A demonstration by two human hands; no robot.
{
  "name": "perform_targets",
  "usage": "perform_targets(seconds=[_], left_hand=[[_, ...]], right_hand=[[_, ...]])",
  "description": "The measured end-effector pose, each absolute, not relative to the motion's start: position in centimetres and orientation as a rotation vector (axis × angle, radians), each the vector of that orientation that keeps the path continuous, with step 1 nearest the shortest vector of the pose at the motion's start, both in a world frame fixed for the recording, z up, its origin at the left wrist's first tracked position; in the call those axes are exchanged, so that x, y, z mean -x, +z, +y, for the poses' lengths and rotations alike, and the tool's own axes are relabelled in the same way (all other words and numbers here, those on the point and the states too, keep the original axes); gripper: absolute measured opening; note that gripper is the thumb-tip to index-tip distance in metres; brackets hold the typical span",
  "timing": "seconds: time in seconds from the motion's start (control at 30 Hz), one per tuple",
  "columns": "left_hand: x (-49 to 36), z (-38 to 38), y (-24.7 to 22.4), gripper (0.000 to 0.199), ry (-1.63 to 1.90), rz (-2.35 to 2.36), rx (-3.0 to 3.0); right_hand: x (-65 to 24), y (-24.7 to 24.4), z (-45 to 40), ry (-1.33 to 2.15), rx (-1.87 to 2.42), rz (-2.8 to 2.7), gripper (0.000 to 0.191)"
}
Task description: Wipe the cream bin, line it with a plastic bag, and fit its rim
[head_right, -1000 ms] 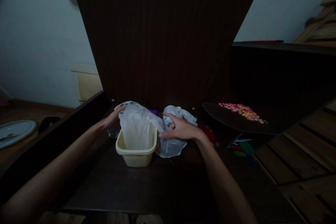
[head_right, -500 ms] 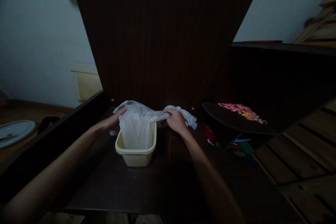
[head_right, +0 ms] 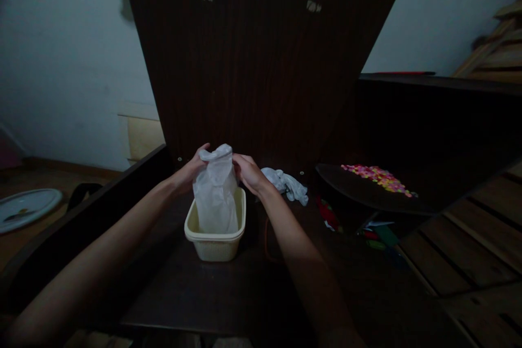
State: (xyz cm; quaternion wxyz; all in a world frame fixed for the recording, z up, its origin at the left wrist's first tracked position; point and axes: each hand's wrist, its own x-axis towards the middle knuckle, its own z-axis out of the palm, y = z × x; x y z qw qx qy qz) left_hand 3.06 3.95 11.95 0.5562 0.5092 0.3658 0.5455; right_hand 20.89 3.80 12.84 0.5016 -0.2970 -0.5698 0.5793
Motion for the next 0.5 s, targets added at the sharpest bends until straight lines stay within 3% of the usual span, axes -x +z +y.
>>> perform_targets(seconds=[0.07,0.23,0.33,0.4,0.5], left_hand=[[-3.9,3.7,12.8,0.085,1.350,0.866,-1.201],[-4.8,3.8,13.9,0.031,1.563,0.925,-1.151],[-4.6,4.4,14.2,0.024,1.723,0.942,-1.078],[-4.4,4.7,14.5,0.020,1.838,0.941,-1.023],[-4.4,5.0,14.9,0.015,1.957,0.938,-0.955]], right_hand=[[-20.0,13.6,3.6,1.397,0.660,-1.399,0.035],[-20.4,15.5,2.5,1.131,0.654,-1.457,0.045],[-22.0,16.2,1.1,0.861,0.710,-1.560,0.046],[-22.8,16.3,0.0,0.815,0.777,-1.692,0.067],[-22.9,15.6,-1.1,0.872,0.860,-1.868,0.117]])
